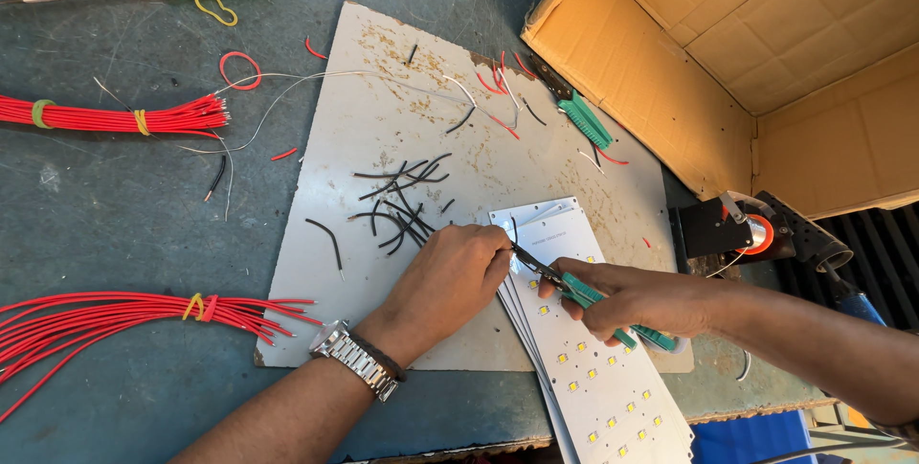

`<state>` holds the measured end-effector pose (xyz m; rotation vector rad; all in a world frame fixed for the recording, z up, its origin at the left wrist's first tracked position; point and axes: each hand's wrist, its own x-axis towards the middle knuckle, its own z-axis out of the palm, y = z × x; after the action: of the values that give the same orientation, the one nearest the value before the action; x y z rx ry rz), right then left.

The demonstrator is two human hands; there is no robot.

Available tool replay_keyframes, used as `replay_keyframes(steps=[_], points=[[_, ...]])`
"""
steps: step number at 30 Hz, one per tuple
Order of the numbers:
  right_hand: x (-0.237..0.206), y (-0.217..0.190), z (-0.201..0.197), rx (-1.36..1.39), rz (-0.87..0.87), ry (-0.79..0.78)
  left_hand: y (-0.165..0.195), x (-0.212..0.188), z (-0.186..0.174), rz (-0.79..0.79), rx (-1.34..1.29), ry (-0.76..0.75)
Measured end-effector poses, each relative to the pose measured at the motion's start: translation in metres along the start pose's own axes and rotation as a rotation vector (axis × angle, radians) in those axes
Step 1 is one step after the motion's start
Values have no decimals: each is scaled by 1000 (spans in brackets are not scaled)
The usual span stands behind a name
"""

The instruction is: The person strips the ends of black wires using wire cutters, applies flux, and solders them to an LED panel using a soldering iron and solder wire. The person then trims excess wire and continues soldering additional connections.

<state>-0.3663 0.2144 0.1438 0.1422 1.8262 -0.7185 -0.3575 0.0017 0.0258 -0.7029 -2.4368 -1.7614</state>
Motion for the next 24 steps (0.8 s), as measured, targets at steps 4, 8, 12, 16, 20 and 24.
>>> replay_keyframes(steps=[4, 8, 12, 16, 20, 24], points=[[-1, -5, 2, -5, 14, 7, 0, 0, 0, 28, 2, 16], [1, -2, 2, 16, -31, 1, 0, 0, 1, 12, -3, 5], [4, 5, -1, 19, -31, 4, -1, 0, 1, -17, 8, -7], [5, 12, -6, 75, -63, -41, -3, 0, 2, 61, -2, 11], [5, 13, -12, 85, -59, -74, -4, 0, 5, 89, 34, 20], [4, 9, -13, 118, -35, -74, -3, -2, 6, 80, 124, 14]])
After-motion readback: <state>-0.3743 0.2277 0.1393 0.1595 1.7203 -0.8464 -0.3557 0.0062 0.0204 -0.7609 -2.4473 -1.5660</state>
